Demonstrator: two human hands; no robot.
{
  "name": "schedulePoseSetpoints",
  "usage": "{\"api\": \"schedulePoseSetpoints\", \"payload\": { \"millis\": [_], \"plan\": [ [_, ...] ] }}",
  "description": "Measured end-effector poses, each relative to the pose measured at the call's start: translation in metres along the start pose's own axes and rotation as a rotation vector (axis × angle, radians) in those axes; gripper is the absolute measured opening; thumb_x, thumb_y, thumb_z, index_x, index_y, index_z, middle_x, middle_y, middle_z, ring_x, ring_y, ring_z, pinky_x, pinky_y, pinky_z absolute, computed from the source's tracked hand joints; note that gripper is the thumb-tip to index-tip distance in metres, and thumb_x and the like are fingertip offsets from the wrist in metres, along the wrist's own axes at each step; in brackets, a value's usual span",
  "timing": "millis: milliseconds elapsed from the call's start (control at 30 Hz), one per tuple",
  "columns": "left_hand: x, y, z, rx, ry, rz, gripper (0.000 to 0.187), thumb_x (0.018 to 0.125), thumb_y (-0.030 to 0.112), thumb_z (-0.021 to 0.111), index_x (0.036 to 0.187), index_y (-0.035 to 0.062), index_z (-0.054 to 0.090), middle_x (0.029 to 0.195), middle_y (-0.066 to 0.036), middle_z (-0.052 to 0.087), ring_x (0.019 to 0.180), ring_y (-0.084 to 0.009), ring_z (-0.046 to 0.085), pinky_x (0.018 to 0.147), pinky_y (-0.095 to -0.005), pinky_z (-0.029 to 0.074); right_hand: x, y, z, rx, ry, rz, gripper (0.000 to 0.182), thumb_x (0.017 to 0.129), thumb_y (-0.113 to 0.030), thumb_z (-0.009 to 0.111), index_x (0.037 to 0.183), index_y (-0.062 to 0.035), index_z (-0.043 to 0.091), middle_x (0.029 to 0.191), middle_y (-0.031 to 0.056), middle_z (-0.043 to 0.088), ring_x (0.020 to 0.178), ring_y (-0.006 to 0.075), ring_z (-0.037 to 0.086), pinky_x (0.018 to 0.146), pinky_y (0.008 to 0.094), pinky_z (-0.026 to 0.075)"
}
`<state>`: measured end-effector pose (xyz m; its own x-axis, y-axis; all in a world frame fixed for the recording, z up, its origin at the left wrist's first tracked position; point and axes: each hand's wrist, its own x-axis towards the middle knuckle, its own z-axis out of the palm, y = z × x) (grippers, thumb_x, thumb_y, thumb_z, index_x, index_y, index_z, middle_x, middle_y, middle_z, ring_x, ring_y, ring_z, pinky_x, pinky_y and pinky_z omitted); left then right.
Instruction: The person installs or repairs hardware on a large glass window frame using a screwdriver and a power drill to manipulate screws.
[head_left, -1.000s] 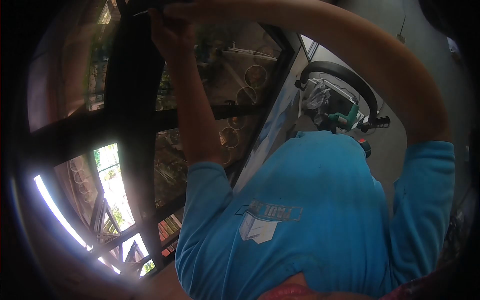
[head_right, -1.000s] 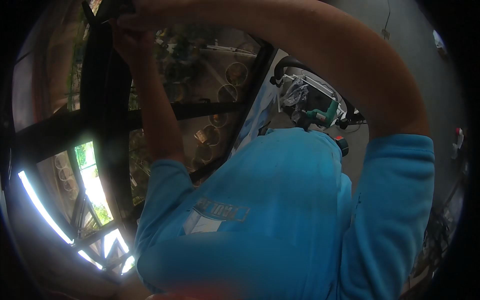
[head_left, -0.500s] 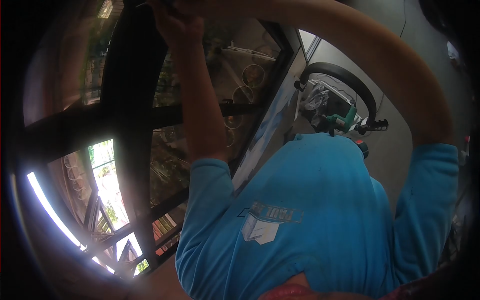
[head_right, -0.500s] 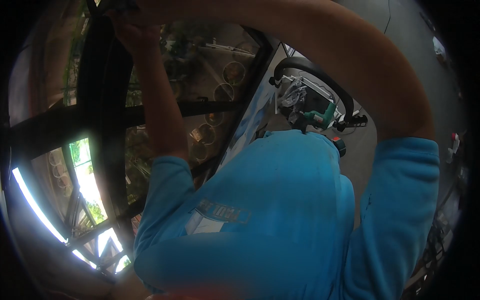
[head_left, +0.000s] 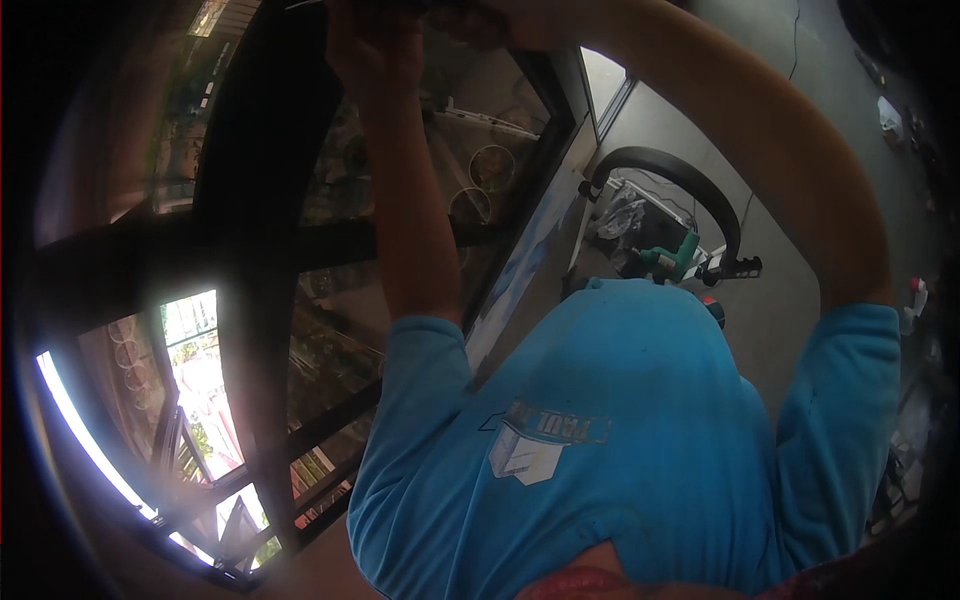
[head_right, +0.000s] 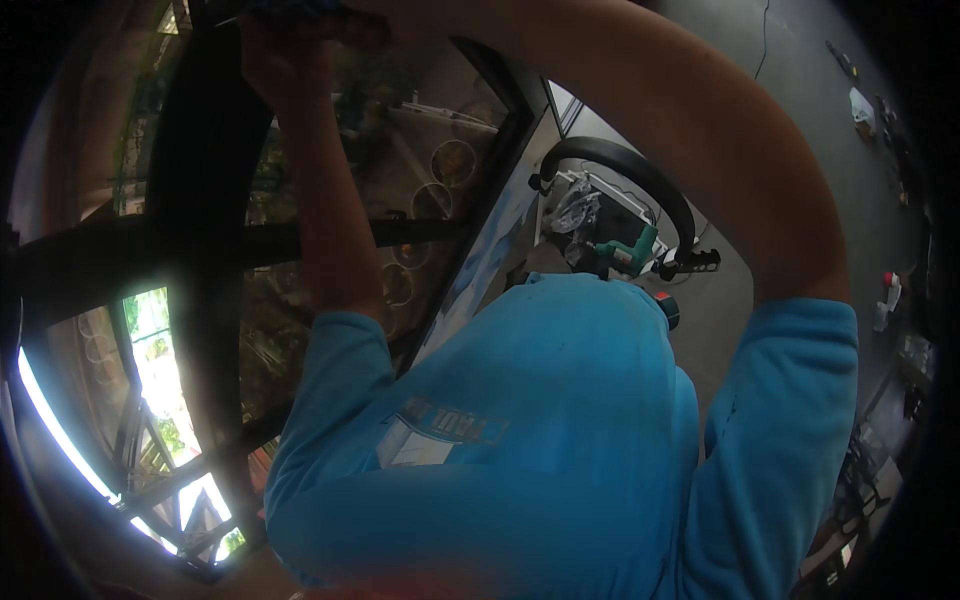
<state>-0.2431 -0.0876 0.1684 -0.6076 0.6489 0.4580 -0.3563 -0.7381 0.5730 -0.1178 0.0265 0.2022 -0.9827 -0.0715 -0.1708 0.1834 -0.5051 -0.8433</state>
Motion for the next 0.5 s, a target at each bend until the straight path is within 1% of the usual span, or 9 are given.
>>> {"api": "schedulePoseSetpoints", "payload": {
  "millis": [33,67,100,167,233,367,400,433,500],
  "plan": [
    [0.006,0.000,-0.015,0.019,-0.039,0.007,0.041,0.099,0.036,0.053,0.116,-0.0005,0.060,0.099,-0.010,0.068,0.088,-0.0209,0.066,0.082,-0.0370,0.053,-0.020,0.002,0.031,-0.301,0.384,-0.168,0.050,0.094,-0.046,0.045,0.082,0.0009,0.056,0.065,0.0092,0.055,0.054,0.0205,0.054,0.051,0.0353,0.042],
    [0.007,0.001,-0.027,0.042,-0.067,0.003,0.042,0.099,0.035,0.051,0.118,-0.0013,0.059,0.100,-0.010,0.067,0.090,-0.0207,0.066,0.083,-0.0367,0.053,-0.028,0.010,0.043,-0.717,0.555,-0.560,0.048,0.093,-0.044,0.047,0.085,0.0016,0.056,0.068,0.0121,0.059,0.059,0.0221,0.058,0.054,0.0362,0.045],
    [0.007,0.002,-0.030,0.035,-0.069,0.018,0.042,0.099,0.035,0.051,0.118,-0.0013,0.059,0.100,-0.010,0.067,0.090,-0.0207,0.066,0.083,-0.0367,0.053,-0.036,0.018,0.057,-1.163,0.942,-0.876,0.046,0.093,-0.042,0.049,0.088,0.0024,0.057,0.071,0.0151,0.063,0.063,0.0237,0.063,0.057,0.0371,0.048],
    [0.001,-0.001,-0.025,0.042,0.025,-0.013,0.042,0.099,0.034,0.051,0.121,-0.0015,0.058,0.105,-0.012,0.067,0.093,-0.0212,0.066,0.083,-0.0355,0.054,-0.049,-0.015,0.047,-1.832,0.445,-0.602,0.043,0.091,-0.038,0.055,0.099,0.0043,0.056,0.086,0.0206,0.067,0.077,0.0254,0.067,0.065,0.0381,0.050],
    [-0.005,0.005,0.001,-0.046,-0.195,0.011,0.039,0.101,0.028,0.049,0.121,-0.0044,0.056,0.109,-0.015,0.066,0.099,-0.0235,0.066,0.086,-0.0348,0.055,-0.027,-0.005,0.041,-1.603,0.561,-0.527,0.045,0.089,-0.033,0.058,0.113,0.0038,0.051,0.097,0.0222,0.065,0.081,0.0239,0.067,0.064,0.0374,0.049],
    [-0.003,-0.001,-0.010,0.035,-0.025,0.020,0.043,0.101,0.036,0.048,0.120,-0.0008,0.054,0.104,-0.008,0.063,0.094,-0.0175,0.062,0.081,-0.0331,0.050,-0.026,0.006,0.032,-0.170,0.340,-0.152,0.051,0.094,-0.051,0.047,0.111,-0.0029,0.056,0.065,0.0047,0.054,0.051,0.0109,0.051,0.049,0.0253,0.041],
    [-0.006,-0.004,-0.009,0.091,0.046,0.043,0.042,0.101,0.034,0.049,0.122,-0.0023,0.053,0.102,-0.008,0.064,0.091,-0.0160,0.062,0.079,-0.0307,0.050,-0.032,0.003,0.038,-0.551,0.399,-0.297,0.048,0.094,-0.048,0.051,0.108,-0.0025,0.055,0.069,0.0084,0.056,0.052,0.0120,0.053,0.049,0.0265,0.042],
    [-0.006,-0.005,-0.014,0.081,0.039,0.067,0.042,0.101,0.034,0.049,0.122,-0.0023,0.053,0.102,-0.008,0.064,0.091,-0.0160,0.062,0.079,-0.0307,0.050,-0.035,0.009,0.042,-1.114,0.546,-0.641,0.045,0.095,-0.044,0.054,0.106,-0.0011,0.054,0.063,0.0037,0.055,0.046,0.0111,0.049,0.044,0.0229,0.038],
    [-0.003,-0.007,-0.021,0.014,0.007,0.019,0.043,0.099,0.031,0.053,0.123,-0.0041,0.052,0.102,-0.007,0.063,0.092,-0.0156,0.062,0.079,-0.0289,0.050,-0.035,0.009,0.050,-1.134,0.506,-0.648,0.044,0.095,-0.044,0.055,0.105,-0.0018,0.054,0.063,0.0038,0.055,0.047,0.0120,0.050,0.045,0.0245,0.039]
  ]
}}
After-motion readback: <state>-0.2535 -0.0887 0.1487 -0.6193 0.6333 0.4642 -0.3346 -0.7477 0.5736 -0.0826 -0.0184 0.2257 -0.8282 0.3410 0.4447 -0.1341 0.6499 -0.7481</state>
